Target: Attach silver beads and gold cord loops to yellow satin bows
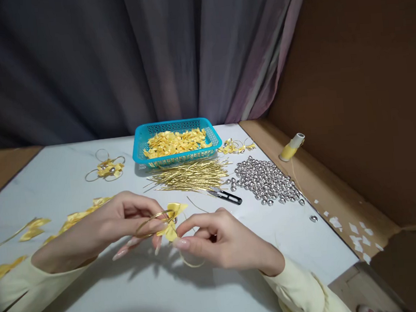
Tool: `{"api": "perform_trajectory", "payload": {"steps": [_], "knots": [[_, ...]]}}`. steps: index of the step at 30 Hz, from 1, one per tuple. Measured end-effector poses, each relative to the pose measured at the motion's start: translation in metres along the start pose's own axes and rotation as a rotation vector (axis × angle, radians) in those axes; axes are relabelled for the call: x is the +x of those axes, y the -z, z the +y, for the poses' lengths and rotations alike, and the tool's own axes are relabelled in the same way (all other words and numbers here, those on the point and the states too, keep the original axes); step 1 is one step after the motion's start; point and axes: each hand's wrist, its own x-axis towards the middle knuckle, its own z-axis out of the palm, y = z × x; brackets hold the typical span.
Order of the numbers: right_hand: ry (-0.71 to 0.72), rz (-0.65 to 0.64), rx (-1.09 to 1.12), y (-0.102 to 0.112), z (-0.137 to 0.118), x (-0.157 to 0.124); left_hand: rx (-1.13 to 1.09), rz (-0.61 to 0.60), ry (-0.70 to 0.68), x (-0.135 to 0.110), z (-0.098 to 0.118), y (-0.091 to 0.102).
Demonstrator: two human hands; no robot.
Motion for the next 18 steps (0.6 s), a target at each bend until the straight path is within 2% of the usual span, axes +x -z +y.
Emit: {"api": "perform_trajectory", "payload": {"steps": [4,10,18], "knots": [[-0.015,-0.008,0.060,-0.003,0.000,0.001,0.046,-0.009,0.029,0.000,-0.002,-0.002],[0.127,0.093,-0.074,-0.007,0.002,0.002,0.021,-0.008,0.041,-0.001,0.000,-0.006],[0.188,0.152,-0.128,-0.013,0.006,0.006,-0.026,-0.111,0.061,0.002,-0.004,-0.002]]}}
